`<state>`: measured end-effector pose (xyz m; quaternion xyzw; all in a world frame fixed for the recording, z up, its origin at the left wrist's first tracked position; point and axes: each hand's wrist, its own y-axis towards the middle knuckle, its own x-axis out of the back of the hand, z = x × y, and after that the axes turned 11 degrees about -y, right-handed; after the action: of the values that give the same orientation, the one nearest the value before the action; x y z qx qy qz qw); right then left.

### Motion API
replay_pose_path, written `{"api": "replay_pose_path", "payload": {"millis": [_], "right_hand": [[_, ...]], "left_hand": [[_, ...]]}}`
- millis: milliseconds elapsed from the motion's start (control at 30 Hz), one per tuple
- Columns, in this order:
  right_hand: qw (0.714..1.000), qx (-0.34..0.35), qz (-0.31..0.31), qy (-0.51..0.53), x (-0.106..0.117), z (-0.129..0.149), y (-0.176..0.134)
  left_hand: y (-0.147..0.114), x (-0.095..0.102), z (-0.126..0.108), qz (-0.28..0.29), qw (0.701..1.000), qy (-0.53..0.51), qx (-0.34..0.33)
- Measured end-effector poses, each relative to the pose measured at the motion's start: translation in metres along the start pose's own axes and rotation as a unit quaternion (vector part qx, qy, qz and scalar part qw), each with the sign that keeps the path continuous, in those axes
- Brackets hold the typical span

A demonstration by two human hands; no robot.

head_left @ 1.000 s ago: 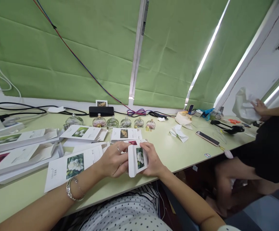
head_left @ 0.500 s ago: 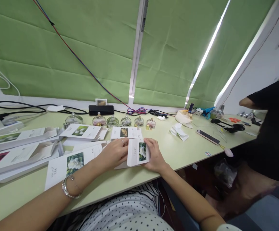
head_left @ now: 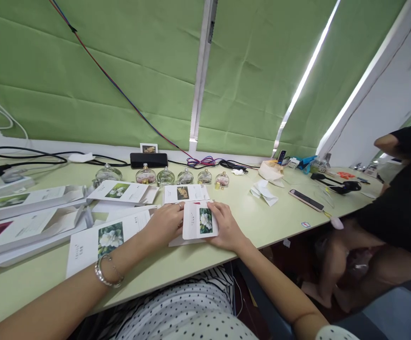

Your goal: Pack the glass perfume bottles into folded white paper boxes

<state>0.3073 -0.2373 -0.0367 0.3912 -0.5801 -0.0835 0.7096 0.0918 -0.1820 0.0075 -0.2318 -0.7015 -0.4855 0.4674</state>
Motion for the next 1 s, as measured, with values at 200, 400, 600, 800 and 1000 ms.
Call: {"api": "replay_pose_path", "payload": {"millis": [200,400,600,800,1000], "right_hand": [[0.996,-0.017,0.077,-0.033,0.018,-0.028,-0.008],[0.987,-0.142,0.044,0.067,0.010,-0.043,-0.020],[0.947,-0.253,-0.041,0.195,0.004,-0.043,-0.020],[0.879,-0.399,-0.083,0.247,0.006,-0.054,-0.021],[0.810,-0.462,-0.087,0.350,0.001,-0.067,-0.021]], "left_hand": [[0.001,-0.001,-0.002,-0.018,0.993,-0.085,0.083],[0.000,-0.005,0.001,-0.003,0.988,-0.108,0.107],[0.001,-0.009,-0.005,0.045,0.991,-0.084,0.098],[0.002,-0.005,-0.009,0.049,0.991,-0.071,0.101],[0.000,-0.005,-0.009,0.032,0.992,-0.095,0.070]]}}
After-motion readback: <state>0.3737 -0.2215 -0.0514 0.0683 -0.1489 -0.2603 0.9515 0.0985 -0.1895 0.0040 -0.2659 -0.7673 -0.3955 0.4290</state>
